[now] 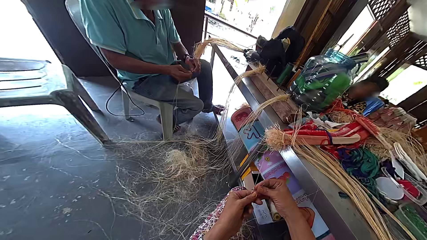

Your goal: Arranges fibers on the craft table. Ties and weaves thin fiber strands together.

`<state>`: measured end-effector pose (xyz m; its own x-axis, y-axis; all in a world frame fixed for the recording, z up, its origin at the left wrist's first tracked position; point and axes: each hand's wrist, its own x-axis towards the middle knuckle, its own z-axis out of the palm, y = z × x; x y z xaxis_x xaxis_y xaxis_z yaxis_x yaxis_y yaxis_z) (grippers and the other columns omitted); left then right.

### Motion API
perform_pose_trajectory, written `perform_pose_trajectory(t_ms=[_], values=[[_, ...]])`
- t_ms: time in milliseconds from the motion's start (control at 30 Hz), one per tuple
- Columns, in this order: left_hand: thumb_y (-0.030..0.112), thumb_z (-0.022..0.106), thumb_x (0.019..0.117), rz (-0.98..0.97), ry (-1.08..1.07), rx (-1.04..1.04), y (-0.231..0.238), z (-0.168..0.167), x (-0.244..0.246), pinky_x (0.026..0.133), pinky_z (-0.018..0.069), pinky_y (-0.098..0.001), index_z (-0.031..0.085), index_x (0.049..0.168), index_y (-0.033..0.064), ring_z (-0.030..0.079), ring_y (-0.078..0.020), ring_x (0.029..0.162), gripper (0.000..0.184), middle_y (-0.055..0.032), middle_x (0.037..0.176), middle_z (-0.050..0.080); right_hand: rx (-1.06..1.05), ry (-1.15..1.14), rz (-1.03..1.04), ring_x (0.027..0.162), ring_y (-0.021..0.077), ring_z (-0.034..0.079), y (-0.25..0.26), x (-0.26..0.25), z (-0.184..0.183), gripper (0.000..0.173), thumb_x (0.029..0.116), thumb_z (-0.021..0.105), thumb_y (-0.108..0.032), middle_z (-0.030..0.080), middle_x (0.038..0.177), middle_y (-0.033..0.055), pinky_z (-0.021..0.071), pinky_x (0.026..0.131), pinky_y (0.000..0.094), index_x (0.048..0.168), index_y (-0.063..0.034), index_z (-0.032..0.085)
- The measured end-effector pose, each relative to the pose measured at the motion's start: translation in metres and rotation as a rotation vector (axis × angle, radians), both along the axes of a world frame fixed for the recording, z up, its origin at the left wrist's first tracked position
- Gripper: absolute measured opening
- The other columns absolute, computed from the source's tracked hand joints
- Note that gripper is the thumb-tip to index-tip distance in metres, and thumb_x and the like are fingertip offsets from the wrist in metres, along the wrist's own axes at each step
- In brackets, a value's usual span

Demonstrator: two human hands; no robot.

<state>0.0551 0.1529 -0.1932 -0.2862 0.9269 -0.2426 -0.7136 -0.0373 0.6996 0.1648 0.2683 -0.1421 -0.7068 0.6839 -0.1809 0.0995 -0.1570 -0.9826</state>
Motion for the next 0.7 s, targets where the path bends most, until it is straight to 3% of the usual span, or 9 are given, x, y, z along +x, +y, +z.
perform_pose_trajectory(t_ms=[200, 400, 600, 700], values=[[0.0, 0.054, 0.1018, -0.016, -0.002, 0.004, 0.0, -0.002, -0.002, 0.04, 0.0327, -0.0128, 0.072, 0.083, 0.0032, 0.041, 0.0037, 0.042, 0.026, 0.0002, 0.066, 0.067, 0.025, -0.011, 0.038, 0.067, 0.0124, 0.073, 0.0, -0.001, -0.001, 0.016, 0.0891, 0.064, 0.015, 0.076, 0.079, 0.0089, 0.0634, 0.068, 0.0281, 0.087, 0.0038, 0.075], [0.003, 0.051, 0.1034, -0.008, 0.0, 0.037, 0.0, -0.004, -0.002, 0.041, 0.0328, -0.0125, 0.073, 0.085, 0.0036, 0.043, 0.0045, 0.043, 0.029, -0.0008, 0.07, 0.071, 0.035, -0.018, 0.033, 0.067, 0.0114, 0.072, 0.001, -0.003, -0.002, 0.014, 0.0892, 0.065, 0.014, 0.075, 0.078, 0.0085, 0.0626, 0.068, 0.0268, 0.086, 0.0037, 0.073], [0.009, 0.046, 0.1079, -0.054, 0.121, 0.03, -0.001, -0.01, -0.001, 0.05, 0.0479, -0.0149, 0.073, 0.094, 0.0036, 0.06, -0.0002, 0.053, 0.031, -0.0026, 0.08, 0.076, 0.128, -0.003, -0.065, 0.075, 0.0125, 0.073, 0.004, -0.001, 0.0, 0.012, 0.0885, 0.066, 0.013, 0.076, 0.085, 0.0089, 0.0624, 0.074, 0.0277, 0.086, 0.004, 0.073], [0.008, 0.047, 0.107, -0.094, 0.196, 0.024, -0.001, -0.01, -0.001, 0.053, 0.0519, -0.0167, 0.074, 0.099, 0.0034, 0.064, -0.0019, 0.057, 0.029, -0.0015, 0.083, 0.077, 0.194, 0.041, -0.07, 0.082, 0.0099, 0.073, 0.007, 0.002, 0.003, 0.014, 0.0888, 0.065, 0.012, 0.077, 0.093, 0.0089, 0.0606, 0.076, 0.0244, 0.087, 0.0032, 0.075]])
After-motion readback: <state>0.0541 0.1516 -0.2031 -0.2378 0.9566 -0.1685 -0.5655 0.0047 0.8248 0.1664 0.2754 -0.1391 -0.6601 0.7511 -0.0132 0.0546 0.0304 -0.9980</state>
